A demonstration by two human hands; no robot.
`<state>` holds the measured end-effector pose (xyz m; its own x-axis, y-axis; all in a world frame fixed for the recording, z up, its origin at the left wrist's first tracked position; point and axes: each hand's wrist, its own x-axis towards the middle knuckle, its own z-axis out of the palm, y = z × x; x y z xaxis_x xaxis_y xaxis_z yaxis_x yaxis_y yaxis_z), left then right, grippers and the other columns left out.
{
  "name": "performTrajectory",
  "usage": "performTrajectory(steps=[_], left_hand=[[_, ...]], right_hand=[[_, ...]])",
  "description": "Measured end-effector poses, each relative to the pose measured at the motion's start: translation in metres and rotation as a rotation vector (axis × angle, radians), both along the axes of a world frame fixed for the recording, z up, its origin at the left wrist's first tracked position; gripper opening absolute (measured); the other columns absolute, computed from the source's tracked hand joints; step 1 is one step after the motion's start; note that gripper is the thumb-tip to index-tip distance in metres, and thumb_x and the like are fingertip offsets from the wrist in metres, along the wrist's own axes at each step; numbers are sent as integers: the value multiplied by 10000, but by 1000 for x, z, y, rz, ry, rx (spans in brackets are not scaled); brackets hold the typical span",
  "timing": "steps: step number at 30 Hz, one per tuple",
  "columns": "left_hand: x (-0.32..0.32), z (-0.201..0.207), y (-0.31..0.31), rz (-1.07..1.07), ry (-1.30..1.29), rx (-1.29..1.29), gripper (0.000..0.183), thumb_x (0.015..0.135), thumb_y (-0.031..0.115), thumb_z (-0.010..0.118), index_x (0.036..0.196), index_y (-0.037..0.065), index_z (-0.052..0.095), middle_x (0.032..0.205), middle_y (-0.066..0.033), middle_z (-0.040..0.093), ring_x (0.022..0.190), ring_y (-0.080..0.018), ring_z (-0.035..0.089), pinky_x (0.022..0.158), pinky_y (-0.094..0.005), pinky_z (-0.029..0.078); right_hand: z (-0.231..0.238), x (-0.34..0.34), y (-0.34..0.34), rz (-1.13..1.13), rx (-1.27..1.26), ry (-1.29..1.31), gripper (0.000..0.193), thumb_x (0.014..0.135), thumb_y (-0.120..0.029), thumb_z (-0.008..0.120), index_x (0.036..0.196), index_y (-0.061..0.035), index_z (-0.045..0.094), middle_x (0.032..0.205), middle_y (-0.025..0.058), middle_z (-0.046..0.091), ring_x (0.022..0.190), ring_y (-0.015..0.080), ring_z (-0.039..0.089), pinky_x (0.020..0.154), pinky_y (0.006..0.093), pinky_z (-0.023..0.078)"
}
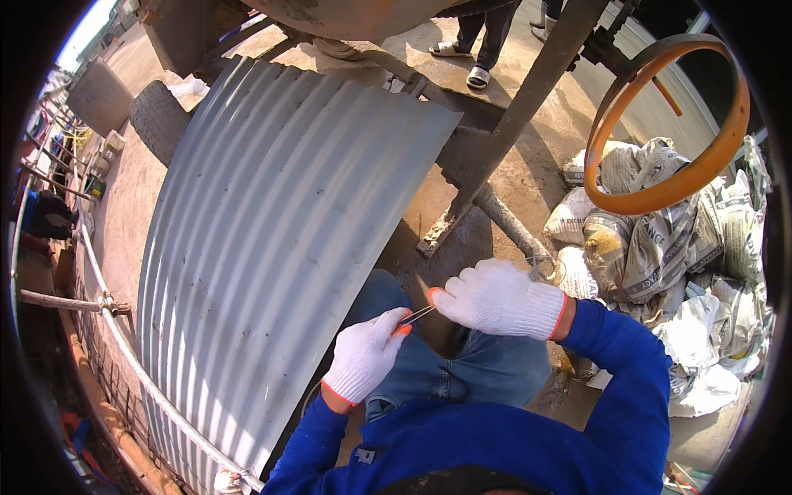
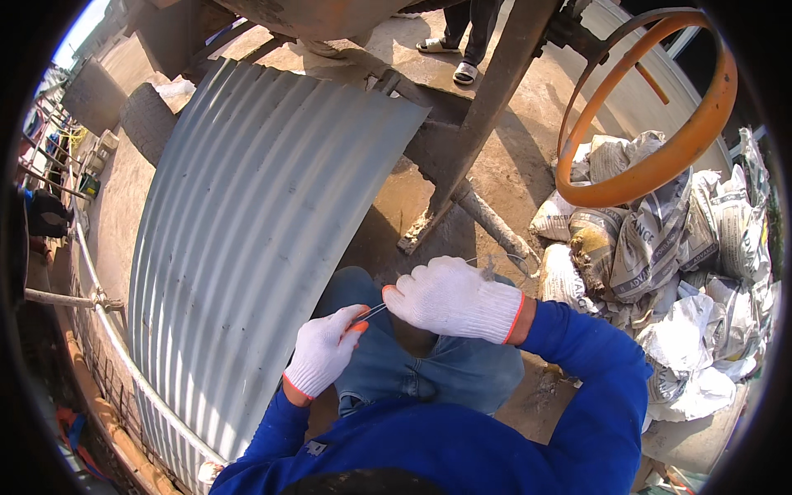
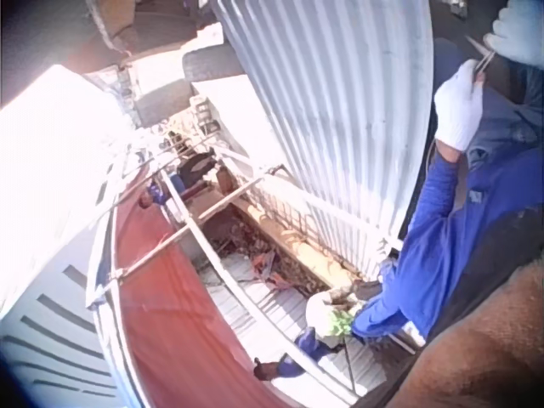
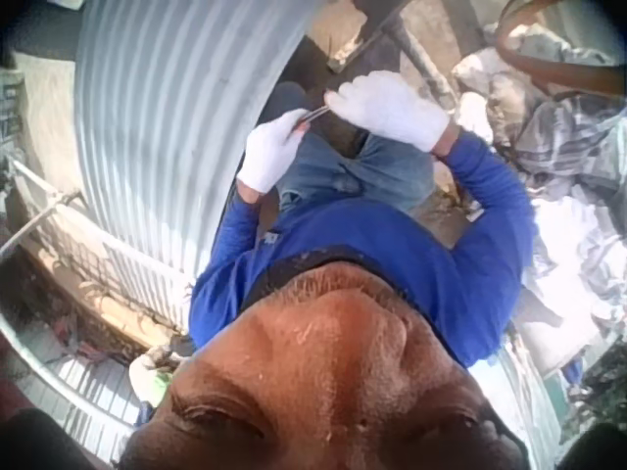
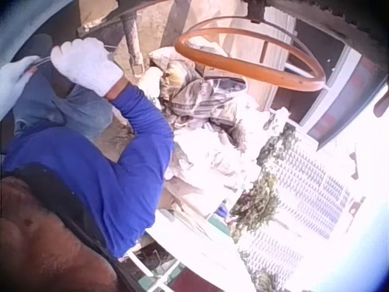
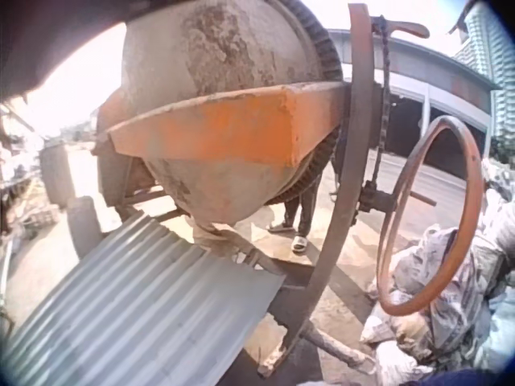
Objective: The person works on a construction site, handling wire, pliers, and a hammer to secure corrugated metal roof sheets to a metal frame. They cut wire, position sheets, and hammer nails into the frame while other workers assist nearby.
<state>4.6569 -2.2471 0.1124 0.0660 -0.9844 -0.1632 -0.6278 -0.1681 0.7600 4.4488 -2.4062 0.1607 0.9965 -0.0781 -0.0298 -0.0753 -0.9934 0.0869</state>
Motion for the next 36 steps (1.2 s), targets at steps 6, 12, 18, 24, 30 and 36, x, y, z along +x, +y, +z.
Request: performTrajectory(steps=[6,12,18,24,30,36], left_hand=[[21,-15,67,308,635,243,340,991,66,519,1215,64,775,645,-6,604,560,-52,533,541,-258,451],[24,-16,67,135,417,85,246,1024,116,638,1225,60,769,659,-61,637,572,-106,588,576,-295,491],[53,-4,73,180,431,-17,220,995,44,662,1163,43,804,866,-80,798,599,-90,633,602,-261,529],[43,-43,95,197,586,-259,222,1052,210,621,1149,60,752,700,-63,682,612,-168,650,629,-340,522],[18,-56,98,195,1004,-153,333,1049,322,618,1107,35,776,654,-5,620,574,-81,546,571,-284,448],[21,-82,128,300,1194,99,377,1052,379,606,1131,49,770,609,51,534,533,-27,416,493,-239,324]], right_hand=[[24,-8,-37,-192,-101,146,145,988,-254,642,1059,-134,678,858,40,651,848,244,709,752,428,601],[14,3,-19,-4,327,85,598,998,-556,661,1377,-93,657,1410,194,606,1265,401,617,1149,597,421],[7,0,-9,-298,871,371,542,980,-538,704,1246,-66,719,913,176,754,881,354,764,761,440,593],[-9,-37,4,-206,487,4,435,976,-480,733,1067,-55,735,898,160,731,804,362,742,704,410,584],[-27,-38,-26,-87,337,-51,276,1071,-289,616,1062,-22,687,847,182,680,750,396,689,668,426,537],[-34,-23,-57,-36,184,1,308,1036,-389,657,988,-85,664,801,143,637,713,376,670,620,468,517]])
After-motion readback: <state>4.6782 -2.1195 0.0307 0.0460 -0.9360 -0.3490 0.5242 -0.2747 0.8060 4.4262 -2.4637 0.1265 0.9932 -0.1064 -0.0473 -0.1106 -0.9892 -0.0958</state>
